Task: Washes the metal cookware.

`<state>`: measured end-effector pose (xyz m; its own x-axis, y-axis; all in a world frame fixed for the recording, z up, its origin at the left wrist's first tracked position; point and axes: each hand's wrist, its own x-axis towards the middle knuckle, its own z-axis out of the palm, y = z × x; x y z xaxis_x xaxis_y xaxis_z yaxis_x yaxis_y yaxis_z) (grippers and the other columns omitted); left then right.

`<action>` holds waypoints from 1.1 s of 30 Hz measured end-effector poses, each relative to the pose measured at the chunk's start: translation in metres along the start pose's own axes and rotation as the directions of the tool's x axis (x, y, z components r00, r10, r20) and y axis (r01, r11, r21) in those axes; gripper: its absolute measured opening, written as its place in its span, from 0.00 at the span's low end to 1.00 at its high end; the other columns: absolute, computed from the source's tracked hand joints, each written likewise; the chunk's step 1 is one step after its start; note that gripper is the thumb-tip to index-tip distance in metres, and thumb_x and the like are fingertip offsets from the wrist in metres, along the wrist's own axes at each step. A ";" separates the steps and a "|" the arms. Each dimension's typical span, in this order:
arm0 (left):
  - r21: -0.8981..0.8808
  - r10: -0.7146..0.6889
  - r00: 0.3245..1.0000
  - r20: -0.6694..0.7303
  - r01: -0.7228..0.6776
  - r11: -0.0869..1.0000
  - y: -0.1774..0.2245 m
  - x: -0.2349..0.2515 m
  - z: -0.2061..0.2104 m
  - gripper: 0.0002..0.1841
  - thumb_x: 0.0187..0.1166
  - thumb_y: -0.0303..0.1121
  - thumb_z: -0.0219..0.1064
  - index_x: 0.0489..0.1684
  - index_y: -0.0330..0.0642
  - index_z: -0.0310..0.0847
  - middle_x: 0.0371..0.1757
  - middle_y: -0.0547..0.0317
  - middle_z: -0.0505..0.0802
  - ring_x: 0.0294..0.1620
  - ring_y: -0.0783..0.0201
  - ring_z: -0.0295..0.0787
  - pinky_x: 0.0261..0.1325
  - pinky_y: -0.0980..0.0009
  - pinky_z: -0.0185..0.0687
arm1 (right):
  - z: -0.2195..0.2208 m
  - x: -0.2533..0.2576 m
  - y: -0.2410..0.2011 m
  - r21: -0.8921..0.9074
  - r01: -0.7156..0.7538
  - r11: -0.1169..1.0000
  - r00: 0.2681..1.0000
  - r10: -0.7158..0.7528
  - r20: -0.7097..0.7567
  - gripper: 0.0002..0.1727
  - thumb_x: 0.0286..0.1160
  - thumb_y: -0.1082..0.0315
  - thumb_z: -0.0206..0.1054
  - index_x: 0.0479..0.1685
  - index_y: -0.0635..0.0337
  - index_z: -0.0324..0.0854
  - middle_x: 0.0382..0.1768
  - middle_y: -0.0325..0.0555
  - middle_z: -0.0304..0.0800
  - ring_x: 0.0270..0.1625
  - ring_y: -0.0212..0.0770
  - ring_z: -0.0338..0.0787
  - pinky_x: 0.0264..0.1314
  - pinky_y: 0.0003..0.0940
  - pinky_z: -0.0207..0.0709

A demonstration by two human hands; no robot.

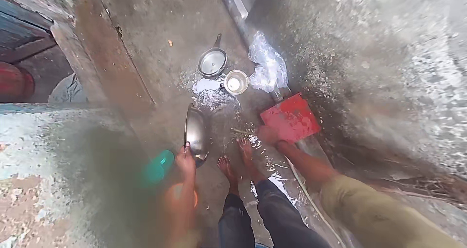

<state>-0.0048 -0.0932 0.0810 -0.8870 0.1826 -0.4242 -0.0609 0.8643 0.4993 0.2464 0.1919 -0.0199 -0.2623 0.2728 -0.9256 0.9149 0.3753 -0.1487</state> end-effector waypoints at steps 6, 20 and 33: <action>-0.032 -0.059 0.998 -0.013 0.059 0.998 0.025 -0.021 -0.023 0.23 0.91 0.45 0.58 0.37 0.34 0.90 0.29 0.46 0.90 0.36 0.50 0.89 0.48 0.44 0.81 | -0.059 -0.032 -0.035 0.061 0.082 0.995 0.995 -0.079 -0.058 0.27 0.90 0.48 0.52 0.66 0.61 0.84 0.64 0.66 0.87 0.71 0.65 0.85 0.72 0.70 0.73; -0.111 -0.063 0.988 -0.142 0.047 0.993 0.054 -0.016 -0.053 0.22 0.90 0.44 0.60 0.30 0.34 0.86 0.23 0.56 0.86 0.28 0.64 0.84 0.41 0.58 0.81 | -0.101 -0.031 -0.049 0.100 0.182 0.978 0.978 -0.169 -0.123 0.25 0.86 0.48 0.57 0.69 0.53 0.84 0.64 0.57 0.89 0.69 0.60 0.86 0.72 0.68 0.74; 0.002 -0.049 0.999 -0.018 0.049 0.999 0.084 0.123 -0.059 0.24 0.90 0.46 0.57 0.35 0.33 0.86 0.27 0.55 0.87 0.33 0.64 0.86 0.46 0.59 0.81 | -0.138 0.067 -0.151 0.199 0.237 0.951 0.950 -0.185 -0.250 0.22 0.82 0.52 0.65 0.69 0.53 0.84 0.61 0.58 0.89 0.64 0.61 0.88 0.66 0.68 0.79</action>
<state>-0.1461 -0.0259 0.1153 -0.8910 0.1319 -0.4345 -0.1032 0.8731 0.4765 0.0479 0.2755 -0.0115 -0.4953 0.4114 -0.7651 0.8687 0.2453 -0.4304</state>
